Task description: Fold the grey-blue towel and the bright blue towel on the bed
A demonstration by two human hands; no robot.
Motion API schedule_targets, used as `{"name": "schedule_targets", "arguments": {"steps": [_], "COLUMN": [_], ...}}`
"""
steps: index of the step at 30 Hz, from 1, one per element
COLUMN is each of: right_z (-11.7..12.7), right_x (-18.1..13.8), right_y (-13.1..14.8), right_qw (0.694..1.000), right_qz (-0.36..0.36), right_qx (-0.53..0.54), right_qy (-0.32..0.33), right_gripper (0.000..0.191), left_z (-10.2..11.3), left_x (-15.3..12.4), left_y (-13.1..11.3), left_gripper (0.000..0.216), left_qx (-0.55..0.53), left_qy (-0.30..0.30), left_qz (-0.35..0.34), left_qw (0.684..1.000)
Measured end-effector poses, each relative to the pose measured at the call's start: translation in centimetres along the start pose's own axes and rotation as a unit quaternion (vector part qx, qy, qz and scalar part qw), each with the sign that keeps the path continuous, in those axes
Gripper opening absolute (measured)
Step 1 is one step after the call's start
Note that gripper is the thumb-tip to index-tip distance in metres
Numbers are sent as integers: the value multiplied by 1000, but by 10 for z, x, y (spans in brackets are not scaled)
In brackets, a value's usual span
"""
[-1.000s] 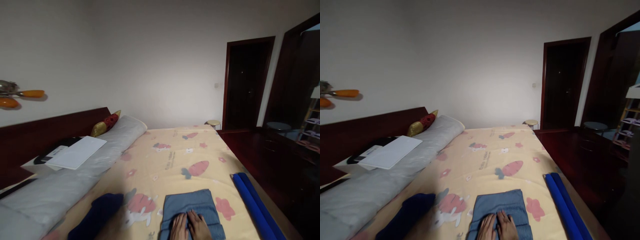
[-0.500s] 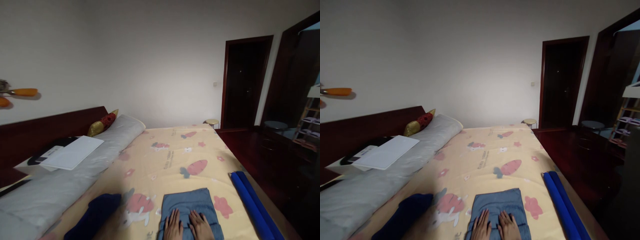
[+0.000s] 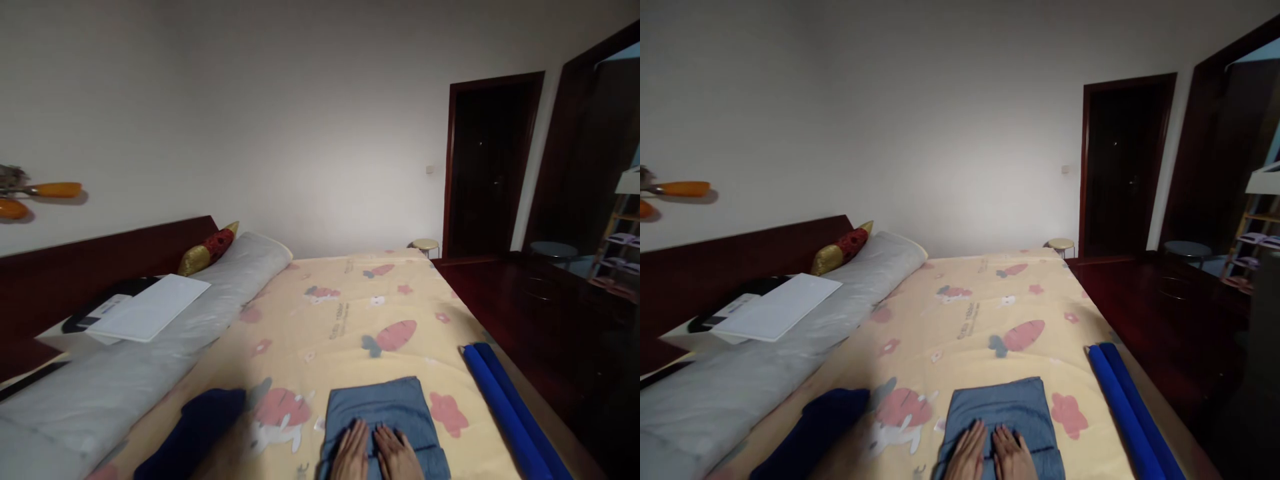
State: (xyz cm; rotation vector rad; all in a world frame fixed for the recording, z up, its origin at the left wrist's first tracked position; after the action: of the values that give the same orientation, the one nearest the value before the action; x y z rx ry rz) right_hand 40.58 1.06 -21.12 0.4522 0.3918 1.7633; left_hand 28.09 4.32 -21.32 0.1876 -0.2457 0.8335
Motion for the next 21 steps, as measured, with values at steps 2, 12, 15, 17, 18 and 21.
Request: {"name": "schedule_targets", "arguments": {"steps": [2, 12, 15, 17, 18, 21], "right_z": [-1, 32, 17, 7, 4, 6], "right_x": [2, -16, -5, 5, 9, 14], "right_y": [6, -38, -11, 11, 19, 27], "right_qw": [1000, 981, 992, 997, 997, 997], "right_qz": [-6, -179, -120, -69, -50, -28], "right_qx": [9, -67, -22, 12, 26, 37], "right_qy": [14, -23, 16, 44, 55, 67], "right_gripper": [50, 52, 54, 52, 52, 52], "left_z": [-6, 8, -4, -18, -25, -29], "left_x": [2, -29, -23, -10, -2, 9], "left_y": [-14, 55, 44, 25, 13, -7], "left_gripper": [55, 40, 47, 56, 62, 69], "left_qx": [-14, -10, -2, -28, -52, -106], "left_qy": [-28, 51, 77, 93, 103, 113], "left_qz": [-62, 154, 224, 211, 172, 32], "left_qw": [998, 987, 972, 973, 978, 987]}}
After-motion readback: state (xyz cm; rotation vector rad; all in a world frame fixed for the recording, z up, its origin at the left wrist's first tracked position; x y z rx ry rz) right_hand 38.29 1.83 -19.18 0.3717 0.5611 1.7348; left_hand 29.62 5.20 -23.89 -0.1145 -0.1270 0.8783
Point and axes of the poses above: each hand's wrist, its own x-axis towards the middle knuckle, its own z-axis out of the back of the hand, y = z × x, the point moved 8 cm from there along x, towards the middle knuckle, and after that the axes turned 1 degree about -z, right-handed, at the moved point
